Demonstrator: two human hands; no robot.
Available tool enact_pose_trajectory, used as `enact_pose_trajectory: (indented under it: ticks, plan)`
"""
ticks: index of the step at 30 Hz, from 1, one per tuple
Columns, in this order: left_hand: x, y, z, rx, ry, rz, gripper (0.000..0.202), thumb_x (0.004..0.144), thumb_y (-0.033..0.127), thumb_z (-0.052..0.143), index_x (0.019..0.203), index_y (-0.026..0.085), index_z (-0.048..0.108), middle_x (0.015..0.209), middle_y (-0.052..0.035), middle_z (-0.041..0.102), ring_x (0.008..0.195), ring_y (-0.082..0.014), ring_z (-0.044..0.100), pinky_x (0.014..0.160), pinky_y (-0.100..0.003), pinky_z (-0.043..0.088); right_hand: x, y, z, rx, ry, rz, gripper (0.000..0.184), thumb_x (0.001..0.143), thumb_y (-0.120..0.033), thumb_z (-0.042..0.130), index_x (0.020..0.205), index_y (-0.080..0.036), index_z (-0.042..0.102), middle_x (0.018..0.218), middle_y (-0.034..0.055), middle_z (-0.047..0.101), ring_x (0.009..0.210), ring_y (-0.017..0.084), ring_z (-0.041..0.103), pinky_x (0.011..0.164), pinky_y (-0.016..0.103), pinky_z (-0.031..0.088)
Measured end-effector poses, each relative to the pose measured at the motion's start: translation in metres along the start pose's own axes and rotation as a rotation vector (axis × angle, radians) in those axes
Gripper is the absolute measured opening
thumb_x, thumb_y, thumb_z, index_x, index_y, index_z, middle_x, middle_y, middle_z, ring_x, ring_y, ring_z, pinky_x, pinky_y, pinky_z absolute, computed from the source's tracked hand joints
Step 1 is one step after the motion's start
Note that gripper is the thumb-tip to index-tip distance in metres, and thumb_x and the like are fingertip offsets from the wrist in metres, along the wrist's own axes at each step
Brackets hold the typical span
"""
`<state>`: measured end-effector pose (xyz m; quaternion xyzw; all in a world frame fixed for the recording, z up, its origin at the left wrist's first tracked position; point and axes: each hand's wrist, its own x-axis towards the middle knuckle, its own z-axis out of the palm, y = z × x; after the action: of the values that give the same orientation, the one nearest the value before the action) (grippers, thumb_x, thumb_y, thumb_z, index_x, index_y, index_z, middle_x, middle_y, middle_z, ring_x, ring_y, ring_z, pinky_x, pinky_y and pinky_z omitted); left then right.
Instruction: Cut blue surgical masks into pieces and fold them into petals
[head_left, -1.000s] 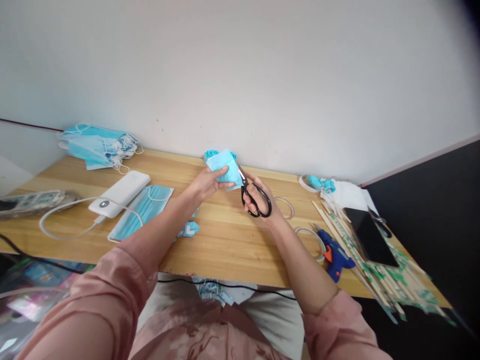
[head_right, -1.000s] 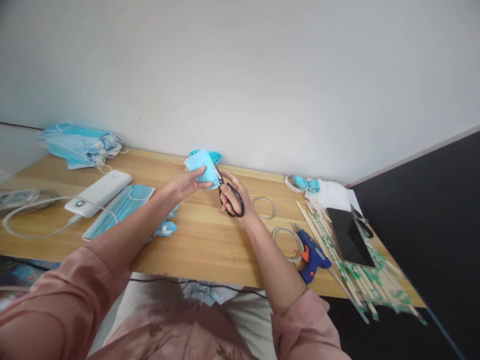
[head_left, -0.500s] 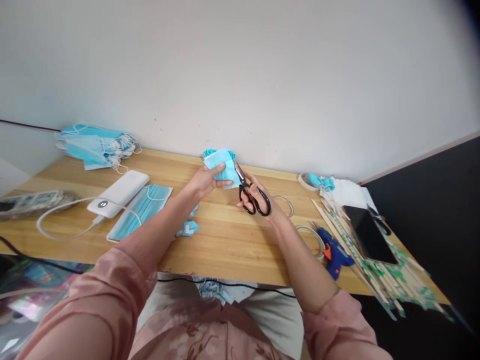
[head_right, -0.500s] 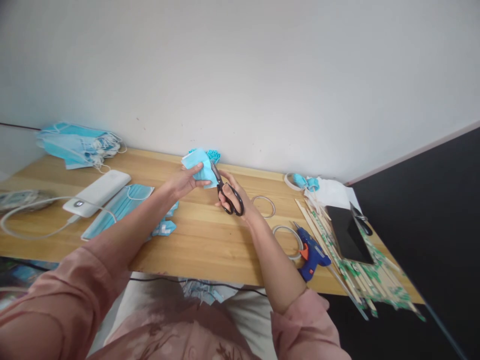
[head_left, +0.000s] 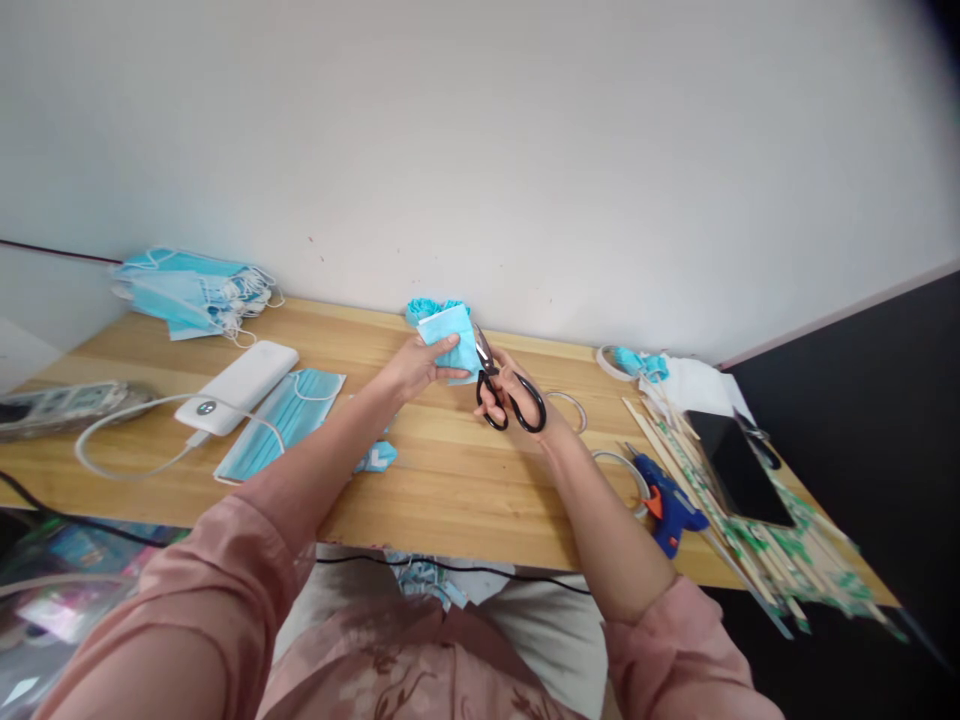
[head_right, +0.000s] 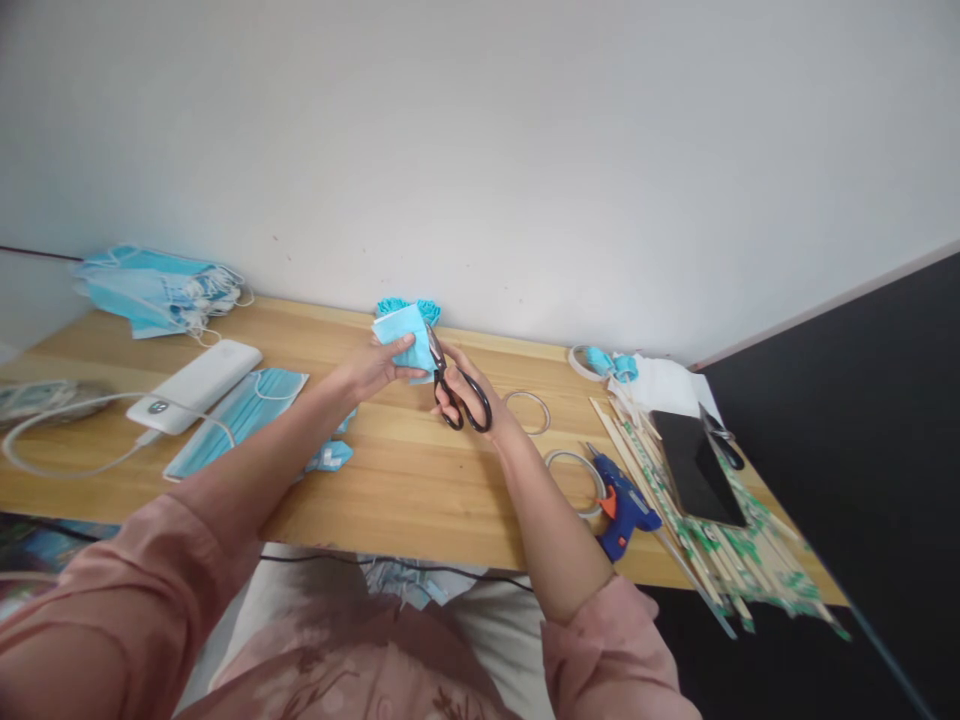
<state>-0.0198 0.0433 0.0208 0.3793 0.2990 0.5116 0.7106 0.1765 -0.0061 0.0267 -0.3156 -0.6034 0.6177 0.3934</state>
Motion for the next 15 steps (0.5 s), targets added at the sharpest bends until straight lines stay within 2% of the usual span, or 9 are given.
enact_pose_trajectory:
  ticks: [6,15]
  plan:
    - [-0.002,0.0001,0.0026,0.021,-0.018,0.002,0.043,0.068,0.032,0.088,0.1,0.012,0.069,0.094,-0.0104,0.074,0.077,-0.0206,0.071,0.066,-0.035,0.064,0.0009,-0.0011,0.0011,0.0,0.036,0.006,0.088,0.082,-0.071,0.059,0.15,-0.021,0.032,0.061,-0.0097,0.054,0.041,0.007,0.043,0.07,0.034,0.058]
    - [-0.0032,0.0012,0.0042,-0.01,-0.026,-0.016,0.038,0.07,0.029,0.086,0.098,0.012,0.068,0.09,-0.0082,0.074,0.075,-0.0184,0.072,0.068,-0.034,0.064,0.0009,-0.0013,0.0093,0.007,0.126,-0.025,0.074,0.082,-0.067,0.061,0.139,-0.023,0.043,0.057,-0.0114,0.053,0.037,0.005,0.04,0.06,0.028,0.056]
